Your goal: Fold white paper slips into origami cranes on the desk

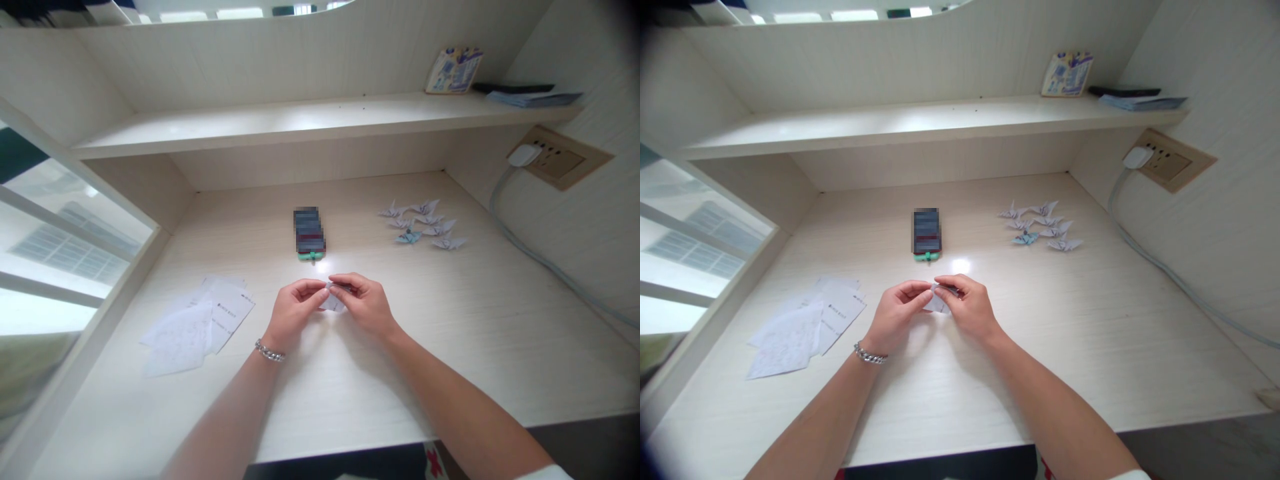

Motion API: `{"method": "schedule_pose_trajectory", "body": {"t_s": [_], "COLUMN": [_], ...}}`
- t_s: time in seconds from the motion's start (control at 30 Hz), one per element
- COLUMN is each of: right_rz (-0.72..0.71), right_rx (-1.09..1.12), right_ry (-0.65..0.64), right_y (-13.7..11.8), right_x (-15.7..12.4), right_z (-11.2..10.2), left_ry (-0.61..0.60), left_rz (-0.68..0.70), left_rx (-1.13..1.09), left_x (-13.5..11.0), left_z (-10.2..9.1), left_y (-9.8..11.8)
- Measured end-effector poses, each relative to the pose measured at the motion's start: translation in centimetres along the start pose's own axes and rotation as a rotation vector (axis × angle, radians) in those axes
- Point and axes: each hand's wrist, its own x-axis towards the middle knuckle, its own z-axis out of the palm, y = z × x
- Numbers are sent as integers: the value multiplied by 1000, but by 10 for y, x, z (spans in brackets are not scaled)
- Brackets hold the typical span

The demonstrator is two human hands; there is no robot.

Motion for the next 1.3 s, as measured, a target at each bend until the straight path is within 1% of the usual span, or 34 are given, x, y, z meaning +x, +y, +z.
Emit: {"method": "schedule_pose_trajectory", "body": {"t_s": [0.1,0.23,0.37,0.5,0.7,0.97,1.17,1.3], "right_rz": [-7,-28,-56,-72,-55,90,100,97], "right_rx": [9,-10,-43,-68,-42,28,4,-47], "right_ry": [30,39,50,38,28,-39,-108,-139], "right_y": [0,-1,-1,0,-1,3,2,1], "right_x": [-1,0,0,0,0,5,5,4], "right_z": [1,0,-1,0,-1,-5,-7,-6], "left_ry": [21,101,174,201,212,204,207,154], "left_rz": [39,143,192,217,265,289,277,205], "left_rx": [73,174,203,211,258,323,308,275], "left_x": [0,1,1,0,-2,-3,-3,-3], "left_z": [0,-1,-1,1,2,2,4,5], "left_y": [1,0,0,0,-1,-1,0,1]}}
